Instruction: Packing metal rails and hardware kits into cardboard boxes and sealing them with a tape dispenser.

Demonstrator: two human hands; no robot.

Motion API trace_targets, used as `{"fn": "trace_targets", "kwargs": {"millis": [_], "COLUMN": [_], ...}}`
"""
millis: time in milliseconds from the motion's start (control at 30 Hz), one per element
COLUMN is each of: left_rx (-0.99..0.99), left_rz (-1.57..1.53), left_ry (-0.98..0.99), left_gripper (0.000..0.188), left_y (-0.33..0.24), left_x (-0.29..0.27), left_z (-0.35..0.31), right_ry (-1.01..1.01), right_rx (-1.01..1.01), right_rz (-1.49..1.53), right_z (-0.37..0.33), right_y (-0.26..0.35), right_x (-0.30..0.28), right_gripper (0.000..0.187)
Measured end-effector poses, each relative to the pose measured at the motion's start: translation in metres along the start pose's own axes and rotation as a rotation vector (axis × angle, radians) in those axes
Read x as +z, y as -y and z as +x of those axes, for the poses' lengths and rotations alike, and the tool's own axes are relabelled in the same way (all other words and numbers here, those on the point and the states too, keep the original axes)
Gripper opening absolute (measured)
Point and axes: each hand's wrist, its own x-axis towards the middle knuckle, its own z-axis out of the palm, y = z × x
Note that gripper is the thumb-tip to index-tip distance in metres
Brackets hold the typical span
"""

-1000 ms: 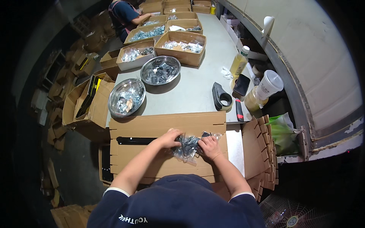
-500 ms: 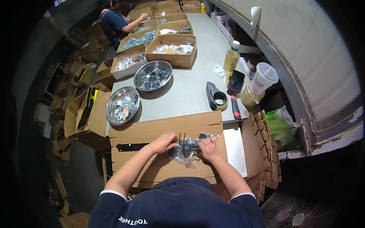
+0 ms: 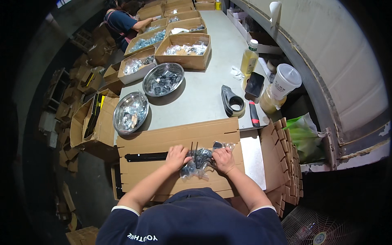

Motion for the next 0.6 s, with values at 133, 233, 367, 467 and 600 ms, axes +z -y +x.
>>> {"fn": "trace_targets", "kwargs": {"millis": [133, 233, 367, 467, 600], "left_rx": [-0.228, -0.190, -0.174, -0.081, -0.068], "left_rz": [0.172, 0.122, 0.163, 0.092, -0.080], "left_ry": [-0.511, -0.278, -0.217, -0.234, -0.498], "left_gripper": [0.046, 0.076, 0.099, 0.107, 0.120], "left_y": [-0.014, -0.037, -0.038, -0.027, -0.005], "left_x": [0.030, 0.044, 0.033, 0.022, 0.057], "left_z": [-0.007, -0.032, -0.016, -0.012, -0.038], "right_ry": [0.005, 0.006, 0.029, 0.084, 0.277], "right_rx": [-0.010, -0.014, -0.015, -0.075, -0.125], "right_rz": [0.006, 0.006, -0.001, -0.011, -0.031], "right_z": [0.001, 0.001, 0.008, 0.009, 0.027], "right_y": [-0.002, -0.003, 0.001, 0.000, 0.017], "right_x": [-0.004, -0.002, -0.004, -0.006, -0.010], "right_gripper": [0.017, 0.017, 0.017, 0.014, 0.010]}}
